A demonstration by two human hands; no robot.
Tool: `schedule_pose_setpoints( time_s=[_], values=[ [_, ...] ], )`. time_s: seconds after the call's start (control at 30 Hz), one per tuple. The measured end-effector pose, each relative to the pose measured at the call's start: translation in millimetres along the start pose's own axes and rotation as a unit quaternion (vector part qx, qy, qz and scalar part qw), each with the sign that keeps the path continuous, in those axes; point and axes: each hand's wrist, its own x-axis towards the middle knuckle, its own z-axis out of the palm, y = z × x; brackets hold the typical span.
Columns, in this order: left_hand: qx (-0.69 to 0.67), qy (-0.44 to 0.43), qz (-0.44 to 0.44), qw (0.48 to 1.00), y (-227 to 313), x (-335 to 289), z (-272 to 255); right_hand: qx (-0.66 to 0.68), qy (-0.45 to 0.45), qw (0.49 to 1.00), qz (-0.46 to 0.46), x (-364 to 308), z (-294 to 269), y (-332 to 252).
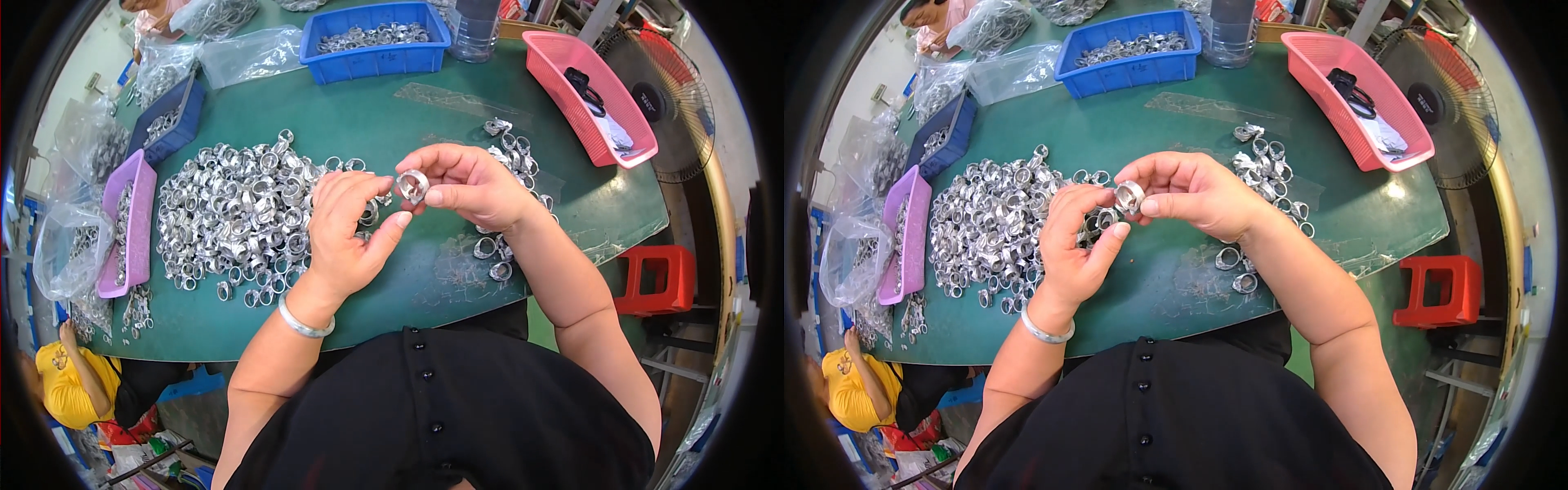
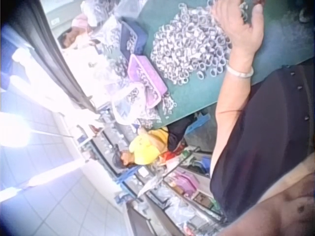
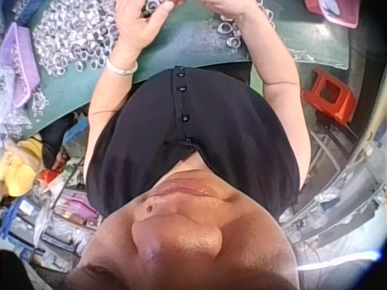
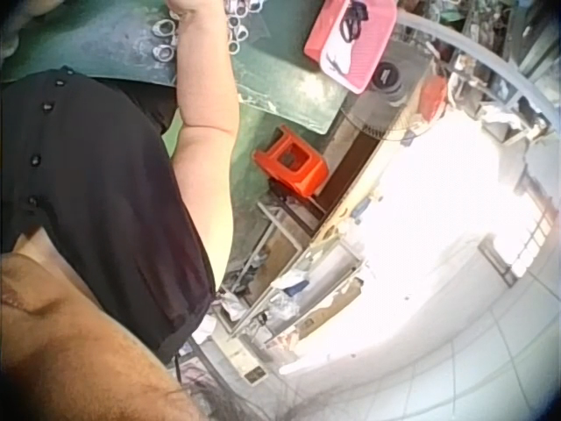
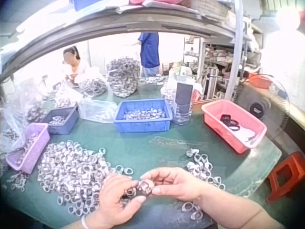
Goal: The person picks up metal rings from a pile on a table, rotates them by hand to check for an internal component, and places them into a blue container or back onto the table surface.
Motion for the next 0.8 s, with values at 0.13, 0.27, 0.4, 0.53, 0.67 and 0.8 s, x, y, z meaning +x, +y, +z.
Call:
schedule_pose_setpoints(
  time_s=[0.13,0.27,0.4,0.53,0.67,0.8],
  values=[
    [-0.079,-0.010,-0.037,0.996,1,-1,2,-0.133,0.019,0.991,-0.022,-3,6,0],
    [-0.099,-0.017,-0.071,0.992,2,-1,2,-0.296,0.023,0.950,-0.093,-3,8,2],
    [-0.095,-0.015,-0.068,0.993,2,-1,4,-0.415,0.033,0.899,-0.138,-3,13,2],
    [-0.083,-0.039,-0.077,0.993,3,1,2,-0.425,0.051,0.890,-0.157,-4,14,3],
    [-0.087,-0.049,-0.083,0.992,3,2,2,-0.419,0.061,0.889,-0.174,-4,13,3],
    [-0.089,-0.050,-0.085,0.991,3,2,2,-0.442,0.068,0.875,-0.185,-5,14,2]
  ],
)
